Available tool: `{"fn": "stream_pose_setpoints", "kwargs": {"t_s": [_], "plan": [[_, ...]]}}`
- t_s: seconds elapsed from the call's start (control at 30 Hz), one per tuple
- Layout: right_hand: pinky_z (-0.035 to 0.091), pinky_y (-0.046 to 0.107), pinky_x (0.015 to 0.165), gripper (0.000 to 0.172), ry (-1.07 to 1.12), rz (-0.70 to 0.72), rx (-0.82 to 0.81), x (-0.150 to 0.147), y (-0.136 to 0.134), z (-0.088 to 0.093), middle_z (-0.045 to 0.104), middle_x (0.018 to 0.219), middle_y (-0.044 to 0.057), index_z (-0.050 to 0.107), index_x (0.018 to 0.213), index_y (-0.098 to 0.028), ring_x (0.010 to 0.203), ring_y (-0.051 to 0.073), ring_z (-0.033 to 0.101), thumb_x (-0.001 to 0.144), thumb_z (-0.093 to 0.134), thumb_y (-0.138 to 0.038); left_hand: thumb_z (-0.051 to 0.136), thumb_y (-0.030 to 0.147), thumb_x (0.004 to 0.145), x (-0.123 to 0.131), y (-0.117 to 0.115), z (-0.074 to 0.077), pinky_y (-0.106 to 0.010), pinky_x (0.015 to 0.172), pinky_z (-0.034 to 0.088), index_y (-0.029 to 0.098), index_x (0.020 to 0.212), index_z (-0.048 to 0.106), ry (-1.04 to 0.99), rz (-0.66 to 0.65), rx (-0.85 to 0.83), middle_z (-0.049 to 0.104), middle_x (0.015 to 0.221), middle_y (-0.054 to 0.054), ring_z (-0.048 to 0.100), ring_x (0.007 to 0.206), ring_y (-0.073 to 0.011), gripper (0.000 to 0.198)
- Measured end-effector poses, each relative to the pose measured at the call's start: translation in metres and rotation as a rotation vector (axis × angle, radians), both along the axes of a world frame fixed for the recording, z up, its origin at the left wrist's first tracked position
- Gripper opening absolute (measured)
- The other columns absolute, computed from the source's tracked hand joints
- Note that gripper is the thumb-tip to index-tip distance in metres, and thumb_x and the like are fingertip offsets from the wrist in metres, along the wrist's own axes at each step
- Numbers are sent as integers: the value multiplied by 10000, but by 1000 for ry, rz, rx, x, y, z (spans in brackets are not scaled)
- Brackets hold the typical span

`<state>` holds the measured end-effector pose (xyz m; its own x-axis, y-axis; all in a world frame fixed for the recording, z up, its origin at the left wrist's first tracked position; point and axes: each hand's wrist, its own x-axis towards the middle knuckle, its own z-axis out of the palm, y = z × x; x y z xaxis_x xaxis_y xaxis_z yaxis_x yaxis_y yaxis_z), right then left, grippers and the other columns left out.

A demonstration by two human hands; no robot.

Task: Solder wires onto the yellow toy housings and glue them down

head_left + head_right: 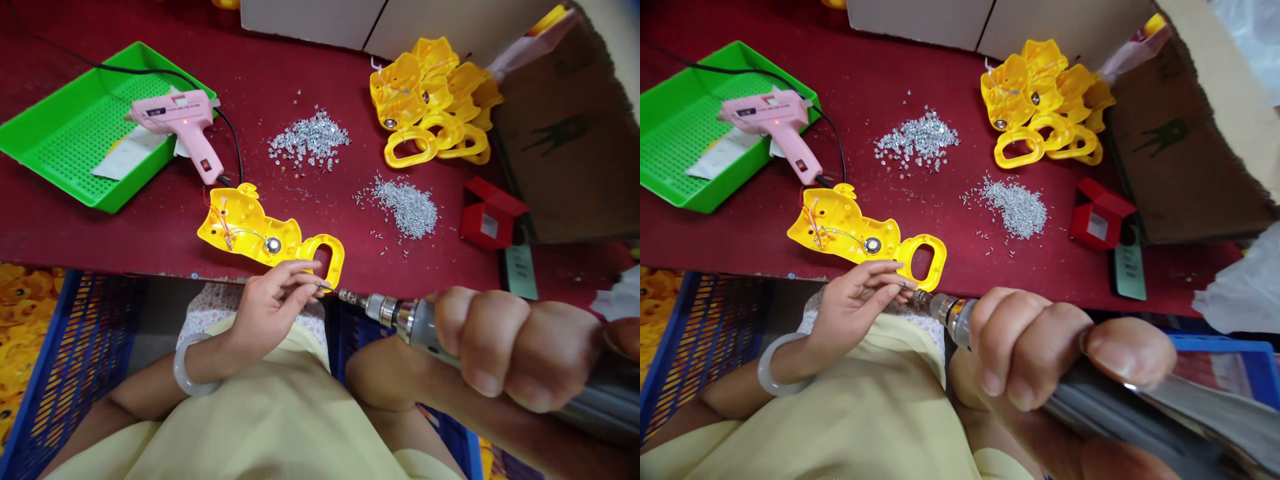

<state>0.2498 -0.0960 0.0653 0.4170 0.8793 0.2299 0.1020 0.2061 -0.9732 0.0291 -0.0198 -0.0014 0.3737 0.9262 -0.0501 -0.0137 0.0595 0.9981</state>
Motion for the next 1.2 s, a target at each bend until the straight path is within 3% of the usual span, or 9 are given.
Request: {"fn": "stream_pose_setpoints", "kwargs": {"t_s": [0.1, 0.17, 0.23, 0.3, 0.37, 0.57, 0.83, 1.07, 1.2], "plan": [[364, 353, 444, 224, -2, 182, -7, 3, 16, 4, 266, 418, -70, 662, 845, -410, 370, 127, 294, 694, 693, -573, 657, 295, 872, -19, 20, 5, -441, 1069, 431, 186, 1316, 510, 399, 111, 558, 672, 1218, -108, 616, 1157, -256, 481], [380, 351, 461, 198, -6, 196, 80, -8, 35, 5, 319, 430, -69, 689, 893, -394, 380, 130, 323, 727, 695, -502, 709, 353, 833, -33, 40, 8, -535, 1164, 259, 201, 1383, 457, 652, 5, 782, 581, 1357, -122, 470, 1327, -321, 624], [389, 324, 459, 163, 37, 168, 263, -30, 58, 2, 380, 460, -78, 700, 917, -342, 383, 114, 336, 764, 681, -395, 742, 364, 802, -45, 60, 10, -569, 1196, 119, 213, 1428, 404, 810, -179, 862, 519, 1425, -122, 350, 1412, -344, 728], [376, 287, 433, 133, 161, 53, 416, -56, 80, -4, 438, 500, -82, 679, 831, -251, 388, 92, 361, 789, 642, -371, 761, 338, 784, -50, 74, 9, -572, 1201, 70, 206, 1433, 394, 874, -304, 877, 520, 1423, -128, 336, 1421, -343, 757], [396, 265, 443, 114, 213, 52, 441, -74, 96, -12, 471, 529, -84, 666, 855, -210, 407, 82, 410, 790, 613, -287, 760, 321, 785, -49, 79, 7, -579, 1195, 89, 185, 1423, 400, 877, -352, 872, 549, 1389, -132, 382, 1393, -336, 745], [399, 205, 418, 197, 171, 174, 597, -74, 119, -37, 466, 525, -82, 649, 942, -152, 403, 66, 447, 810, 546, -257, 736, 303, 808, -23, 65, 2, -581, 1176, 162, 129, 1424, 377, 771, -309, 836, 587, 1333, -156, 431, 1359, -319, 734], [383, 187, 384, 222, 81, 147, 588, -73, 122, -44, 395, 511, -87, 645, 945, -198, 374, 58, 402, 834, 465, -266, 684, 347, 852, -16, 63, 0, -582, 1175, 174, 140, 1425, 380, 721, -283, 806, 585, 1335, -144, 436, 1355, -325, 681], [272, 214, 341, 148, 1, 52, 497, -81, 125, -42, 315, 475, -91, 645, 883, -301, 313, 87, 335, 833, 521, -365, 715, 342, 829, -15, 63, -1, -576, 1165, 190, 129, 1407, 400, 722, -270, 794, 590, 1325, -149, 447, 1343, -330, 692], [272, 232, 334, 111, -11, 132, 460, -77, 131, -41, 327, 466, -97, 607, 823, -306, 303, 92, 310, 818, 575, -412, 725, 322, 817, -15, 64, -2, -592, 1166, 171, 156, 1398, 420, 694, -269, 763, 609, 1309, -128, 450, 1342, -328, 677]]}}
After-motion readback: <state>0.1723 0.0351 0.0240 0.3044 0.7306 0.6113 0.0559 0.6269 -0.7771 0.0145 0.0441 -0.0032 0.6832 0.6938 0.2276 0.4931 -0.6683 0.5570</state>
